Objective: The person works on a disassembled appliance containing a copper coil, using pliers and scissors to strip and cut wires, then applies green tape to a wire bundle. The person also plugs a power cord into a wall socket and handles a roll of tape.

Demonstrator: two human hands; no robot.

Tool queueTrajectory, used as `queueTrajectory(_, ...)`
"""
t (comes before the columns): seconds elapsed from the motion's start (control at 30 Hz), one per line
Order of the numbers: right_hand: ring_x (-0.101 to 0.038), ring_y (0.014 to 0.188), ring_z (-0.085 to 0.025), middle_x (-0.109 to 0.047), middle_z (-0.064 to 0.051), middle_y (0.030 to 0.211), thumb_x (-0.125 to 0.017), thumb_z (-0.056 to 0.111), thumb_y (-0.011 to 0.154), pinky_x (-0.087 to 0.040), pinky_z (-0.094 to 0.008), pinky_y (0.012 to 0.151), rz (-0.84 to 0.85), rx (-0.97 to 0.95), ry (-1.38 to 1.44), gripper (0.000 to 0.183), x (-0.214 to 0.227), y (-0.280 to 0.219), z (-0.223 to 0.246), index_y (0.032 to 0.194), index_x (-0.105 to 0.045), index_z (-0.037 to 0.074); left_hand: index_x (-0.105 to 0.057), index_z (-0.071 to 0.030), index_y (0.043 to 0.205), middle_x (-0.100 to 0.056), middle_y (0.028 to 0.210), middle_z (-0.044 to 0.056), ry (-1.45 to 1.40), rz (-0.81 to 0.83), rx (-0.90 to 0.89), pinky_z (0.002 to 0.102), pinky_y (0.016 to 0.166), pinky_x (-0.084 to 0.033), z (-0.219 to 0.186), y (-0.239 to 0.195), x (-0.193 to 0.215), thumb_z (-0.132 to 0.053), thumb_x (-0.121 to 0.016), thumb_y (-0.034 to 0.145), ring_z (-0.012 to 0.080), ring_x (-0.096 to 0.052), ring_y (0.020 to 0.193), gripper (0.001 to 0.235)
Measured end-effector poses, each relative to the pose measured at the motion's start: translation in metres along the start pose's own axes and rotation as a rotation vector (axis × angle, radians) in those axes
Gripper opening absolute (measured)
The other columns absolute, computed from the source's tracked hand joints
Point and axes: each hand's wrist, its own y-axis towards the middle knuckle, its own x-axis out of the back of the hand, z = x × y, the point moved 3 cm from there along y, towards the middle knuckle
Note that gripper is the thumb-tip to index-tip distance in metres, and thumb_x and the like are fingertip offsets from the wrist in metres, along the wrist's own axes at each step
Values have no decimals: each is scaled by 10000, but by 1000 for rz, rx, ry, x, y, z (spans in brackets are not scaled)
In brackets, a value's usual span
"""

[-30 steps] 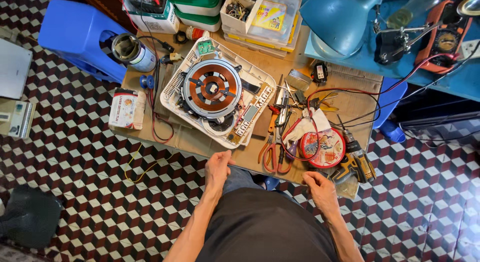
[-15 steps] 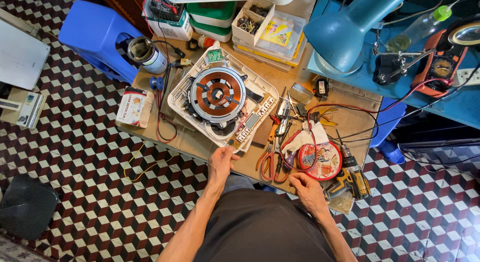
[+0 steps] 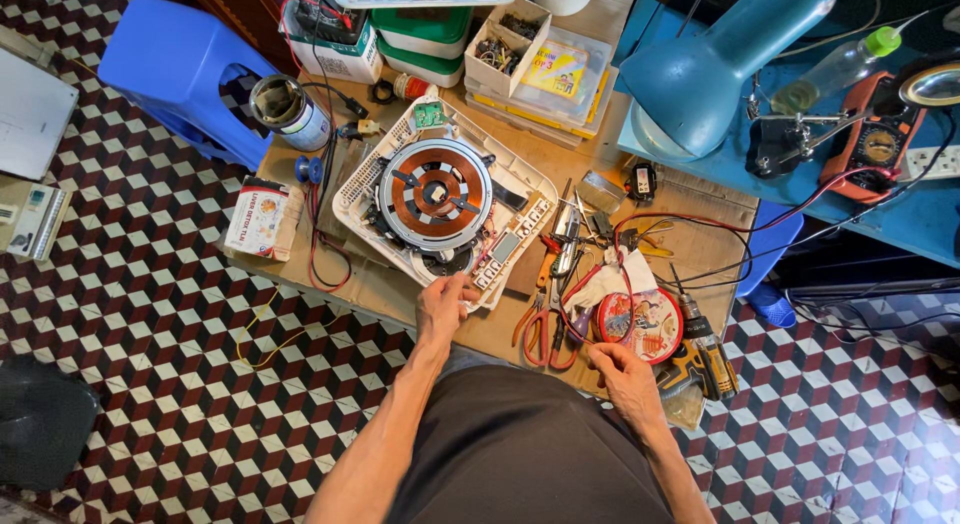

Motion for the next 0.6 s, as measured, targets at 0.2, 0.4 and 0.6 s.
queueTrajectory(0.2, -559, 647, -94, -705, -34, 822, -668, 305, 952, -463, -246, 582, 9, 12, 19, 309, -11, -7, -13, 1078, -760, 39, -695, -32, 1115, -736, 821, 38, -22, -53, 55, 234, 455, -349, -3, -12, 21, -289, -643, 949, 55, -492, 548, 310)
queueTrajectory(0.4, -563, 624, -96, -687, -38, 760, -662, 281, 945, -450, -259, 554, 106, -67, 12, 289, -39, -17, -40, 1050, -757, 29, -723, -10, 1053, -742, 805, 40, 91, -59, 64, 225, 494, -423, -8, -27, 31, -344, -681, 956, 64, -523, 547, 350)
queueTrajectory(0.6, -566, 640, -67, -690, -13, 763, -668, 263, 939, -478, -246, 571, 76, -81, 113, 277, -58, -22, -43, 1043, -759, 24, -734, -29, 1047, -783, 799, 29, 230, 117, -47, 236, 509, -457, -26, 6, 26, -288, -653, 938, 70, -553, 551, 293)
